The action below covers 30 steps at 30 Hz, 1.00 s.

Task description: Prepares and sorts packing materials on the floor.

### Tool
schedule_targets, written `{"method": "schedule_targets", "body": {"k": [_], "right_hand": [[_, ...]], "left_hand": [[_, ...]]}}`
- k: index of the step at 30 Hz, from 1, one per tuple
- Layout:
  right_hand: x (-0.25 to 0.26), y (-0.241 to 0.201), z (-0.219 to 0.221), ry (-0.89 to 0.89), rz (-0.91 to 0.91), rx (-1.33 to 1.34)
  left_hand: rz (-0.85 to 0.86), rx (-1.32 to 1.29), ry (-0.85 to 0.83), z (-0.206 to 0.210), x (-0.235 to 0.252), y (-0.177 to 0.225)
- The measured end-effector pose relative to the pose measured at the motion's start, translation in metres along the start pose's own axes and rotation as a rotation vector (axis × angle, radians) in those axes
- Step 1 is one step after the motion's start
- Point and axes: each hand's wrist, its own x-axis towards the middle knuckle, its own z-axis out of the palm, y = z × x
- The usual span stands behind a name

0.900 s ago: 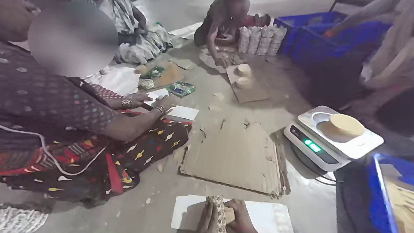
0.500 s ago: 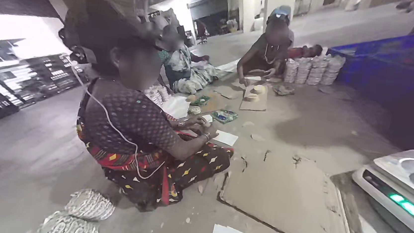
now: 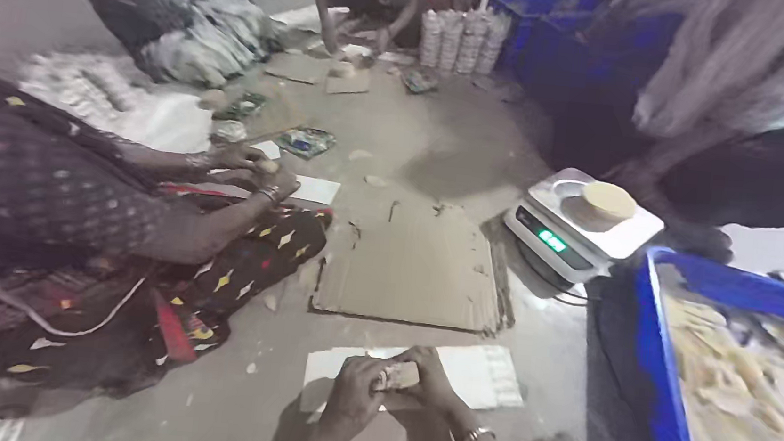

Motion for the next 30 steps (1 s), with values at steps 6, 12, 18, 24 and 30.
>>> {"method": "schedule_targets", "body": {"k": [6,12,18,24,30], "right_hand": [[-0.014,-0.050,-0.012,-0.010,0.458,-0.113],[-0.080,-0.124,0.078,0.705,0.930,1.201],[-0.045,-0.141,0.073,0.743,0.674,1.949],[-0.036,-0.060,0.039,0.995,0.243,1.835],[-0.045,-0.084,0.039,1.100,0.457,0.952]], "left_hand": [[-0.017,0.021,-0.062,-0.003,0.005,0.006],[0.133,0.022,0.063,-0.003,0.008,0.014],[0.278,-0.034,0.206,-0.034,0.004,0.052],[0.237,0.001,0.225,-0.041,-0.001,0.036],[0.131,-0.018,0.087,-0.010,0.003,0.021]]}}
